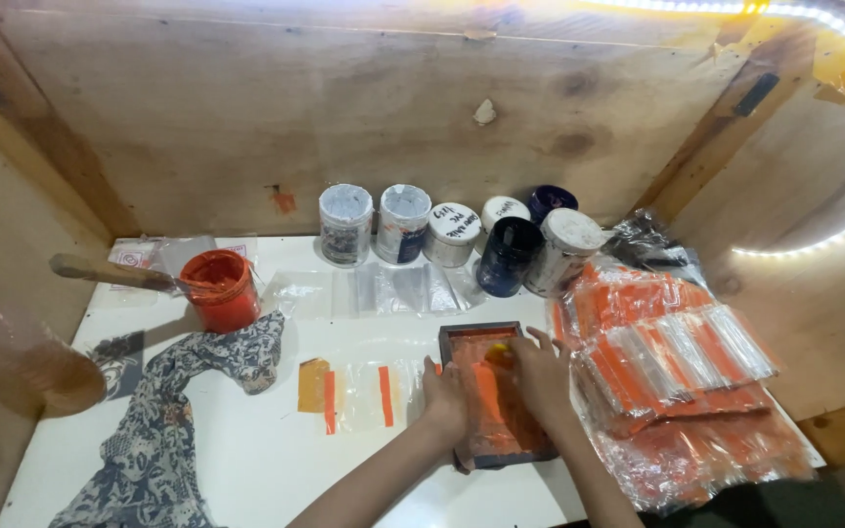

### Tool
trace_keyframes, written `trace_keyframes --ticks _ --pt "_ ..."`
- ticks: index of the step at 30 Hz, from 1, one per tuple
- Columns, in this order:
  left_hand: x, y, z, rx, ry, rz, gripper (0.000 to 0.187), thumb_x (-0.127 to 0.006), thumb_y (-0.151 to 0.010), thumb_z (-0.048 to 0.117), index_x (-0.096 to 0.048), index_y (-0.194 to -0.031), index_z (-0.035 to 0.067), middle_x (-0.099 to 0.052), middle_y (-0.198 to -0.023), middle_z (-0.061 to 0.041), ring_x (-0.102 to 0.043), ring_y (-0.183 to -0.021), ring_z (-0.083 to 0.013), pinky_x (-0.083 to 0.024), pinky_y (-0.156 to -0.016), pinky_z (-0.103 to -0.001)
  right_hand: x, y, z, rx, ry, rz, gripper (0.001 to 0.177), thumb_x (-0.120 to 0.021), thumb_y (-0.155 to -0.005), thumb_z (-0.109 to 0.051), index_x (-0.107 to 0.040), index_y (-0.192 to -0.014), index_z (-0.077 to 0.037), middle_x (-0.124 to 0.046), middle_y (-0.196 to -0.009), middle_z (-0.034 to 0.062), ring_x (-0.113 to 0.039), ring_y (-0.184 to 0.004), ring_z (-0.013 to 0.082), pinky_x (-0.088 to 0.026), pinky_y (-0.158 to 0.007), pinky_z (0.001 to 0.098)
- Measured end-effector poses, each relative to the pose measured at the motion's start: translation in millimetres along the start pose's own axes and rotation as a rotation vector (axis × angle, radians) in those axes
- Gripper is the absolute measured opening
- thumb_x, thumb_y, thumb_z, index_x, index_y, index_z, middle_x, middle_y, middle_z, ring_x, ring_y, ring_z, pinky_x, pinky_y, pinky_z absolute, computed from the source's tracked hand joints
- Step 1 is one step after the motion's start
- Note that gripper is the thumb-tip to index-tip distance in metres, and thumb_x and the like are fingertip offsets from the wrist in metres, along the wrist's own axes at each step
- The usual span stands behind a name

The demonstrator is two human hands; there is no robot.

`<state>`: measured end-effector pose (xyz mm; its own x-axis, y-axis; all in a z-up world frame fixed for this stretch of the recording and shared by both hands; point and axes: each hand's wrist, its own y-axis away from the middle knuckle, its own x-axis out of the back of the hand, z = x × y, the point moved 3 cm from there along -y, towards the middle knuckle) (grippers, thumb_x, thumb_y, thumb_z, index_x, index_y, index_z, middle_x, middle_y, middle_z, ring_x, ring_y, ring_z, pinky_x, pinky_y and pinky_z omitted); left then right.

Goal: The person uses a yellow sponge to apply orange paint from a rectangular tray onto small, clear plastic strips laid out on a white table. The person repeatedly dips the sponge into the paint and spreads it across the strips. A patterned cloth is used to wipe the sponge or hands during the process.

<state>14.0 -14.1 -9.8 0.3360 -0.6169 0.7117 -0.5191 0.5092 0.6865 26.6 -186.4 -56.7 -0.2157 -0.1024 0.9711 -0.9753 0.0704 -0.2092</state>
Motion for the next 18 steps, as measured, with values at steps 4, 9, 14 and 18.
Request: trace_keyframes --ticks 4,9,14,18 --pt "-4.8 -8.0 1.3 -0.001 0.017 -0.037 0.132 -0.063 -0.066 0.085 -0.013 -0.168 0.017 -0.006 -0.174 -0.016 -0.002 -0.16 -0.0335 -0.002 -0.124 -0.068 -22.6 -27.2 1.7 -0.084 0.044 0.004 0.033 -0.064 -0.084 -0.007 -0.073 -0.114 -0.019 -0.076 -0.11 0.0044 -0.055 -0.117 0.032 -0.038 -0.092 0.0518" --pt "16.0 26.2 -3.9 -0.046 0.066 -0.053 0.116 -0.07 -0.073 0.075 -0.027 -0.165 0.019 -0.01 -0.174 -0.014 -0.002 -0.16 -0.0353 -0.002 -0.123 -0.068 -39.4 -20.1 -5.9 -0.034 -0.102 0.009 0.023 -0.06 -0.078 0.006 -0.067 -0.087 -0.015 -0.076 -0.095 0.0064 -0.052 -0.094 0.0331 -0.039 -0.078 0.0469" --pt "8.3 6.7 0.3 -0.012 0.032 -0.026 0.129 -0.068 -0.069 0.083 -0.021 -0.166 0.013 -0.014 -0.172 -0.017 -0.004 -0.16 -0.0337 -0.002 -0.124 -0.066 -34.7 -7.4 -12.8 0.001 -0.224 0.018 0.036 -0.06 -0.083 0.005 -0.075 -0.107 -0.017 -0.078 -0.105 0.0026 -0.058 -0.096 0.0295 -0.04 -0.08 0.0433" --pt "11.6 7.6 2.4 0.004 0.041 -0.016 0.122 -0.071 -0.071 0.082 -0.029 -0.163 0.014 -0.021 -0.17 -0.017 -0.011 -0.159 -0.0353 -0.006 -0.124 -0.066 -22.4 2.0 -16.6 0.052 -0.247 -0.042 0.024 -0.067 -0.085 0.001 -0.075 -0.102 -0.015 -0.078 -0.108 0.0008 -0.06 -0.092 0.0254 -0.043 -0.078 0.0406"
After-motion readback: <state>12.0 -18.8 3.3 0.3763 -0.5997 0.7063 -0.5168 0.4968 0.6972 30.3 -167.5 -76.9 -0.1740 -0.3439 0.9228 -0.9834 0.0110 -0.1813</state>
